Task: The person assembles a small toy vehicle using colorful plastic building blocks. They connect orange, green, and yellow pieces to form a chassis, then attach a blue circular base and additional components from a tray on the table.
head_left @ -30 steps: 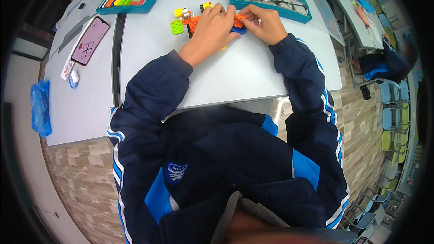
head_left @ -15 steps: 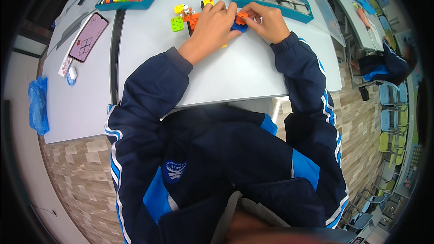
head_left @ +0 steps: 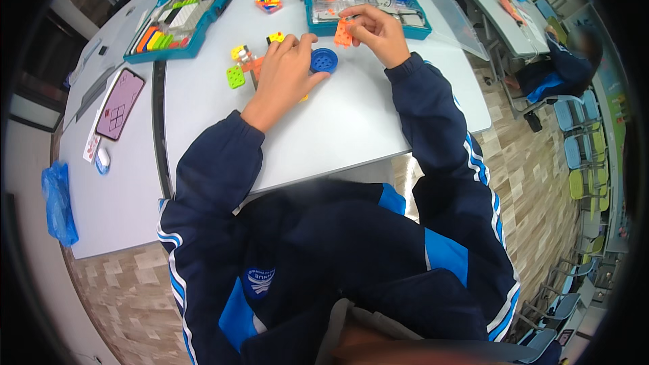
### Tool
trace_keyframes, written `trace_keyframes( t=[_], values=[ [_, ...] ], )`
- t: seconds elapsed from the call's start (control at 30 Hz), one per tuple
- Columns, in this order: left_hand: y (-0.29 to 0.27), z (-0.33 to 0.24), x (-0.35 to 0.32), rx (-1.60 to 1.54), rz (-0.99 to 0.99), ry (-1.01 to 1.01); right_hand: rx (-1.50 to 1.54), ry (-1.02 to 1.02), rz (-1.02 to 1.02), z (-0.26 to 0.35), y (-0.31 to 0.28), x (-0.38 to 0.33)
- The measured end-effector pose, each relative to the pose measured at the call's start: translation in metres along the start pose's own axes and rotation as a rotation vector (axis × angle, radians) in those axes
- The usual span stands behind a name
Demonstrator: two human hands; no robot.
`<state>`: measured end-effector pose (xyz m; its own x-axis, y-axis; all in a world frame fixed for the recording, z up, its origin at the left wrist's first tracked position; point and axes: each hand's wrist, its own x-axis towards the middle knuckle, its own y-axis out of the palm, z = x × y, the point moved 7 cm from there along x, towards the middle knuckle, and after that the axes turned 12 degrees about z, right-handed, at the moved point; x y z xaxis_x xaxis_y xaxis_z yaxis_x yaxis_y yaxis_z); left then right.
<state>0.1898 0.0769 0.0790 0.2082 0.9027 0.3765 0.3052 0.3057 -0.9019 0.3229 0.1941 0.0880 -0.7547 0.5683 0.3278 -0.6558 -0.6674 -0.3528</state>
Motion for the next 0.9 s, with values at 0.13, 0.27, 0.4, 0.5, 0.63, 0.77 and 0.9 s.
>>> trace_keyframes(
  t=[0.13, 0.27, 0.4, 0.5, 0.63, 0.77, 0.9],
  values=[
    [-0.009, -0.001, -0.002, -0.149, -0.075, 0.003, 0.298, 0.218, 0.2, -0.009, 0.014, -0.001],
    [-0.018, 0.001, -0.006, -0.29, -0.191, -0.002, 0.626, 0.305, 0.184, -0.016, 0.024, -0.003],
    [-0.022, 0.003, -0.009, -0.325, -0.227, 0.004, 0.45, 0.329, 0.244, -0.02, 0.036, -0.005],
    [-0.025, 0.002, -0.011, -0.291, -0.251, 0.032, 0.298, 0.334, 0.263, -0.019, 0.04, -0.006],
    [-0.031, -0.006, -0.013, -0.266, -0.317, 0.109, 0.281, 0.343, 0.251, -0.015, 0.026, -0.01],
    [-0.038, -0.025, -0.022, -0.229, -0.388, 0.243, 0.151, 0.282, -0.072, -0.013, -0.06, 0.0],
    [-0.025, -0.052, -0.026, -0.196, -0.288, 0.369, -0.046, 0.189, -0.262, -0.032, -0.159, 0.046]
  ],
)
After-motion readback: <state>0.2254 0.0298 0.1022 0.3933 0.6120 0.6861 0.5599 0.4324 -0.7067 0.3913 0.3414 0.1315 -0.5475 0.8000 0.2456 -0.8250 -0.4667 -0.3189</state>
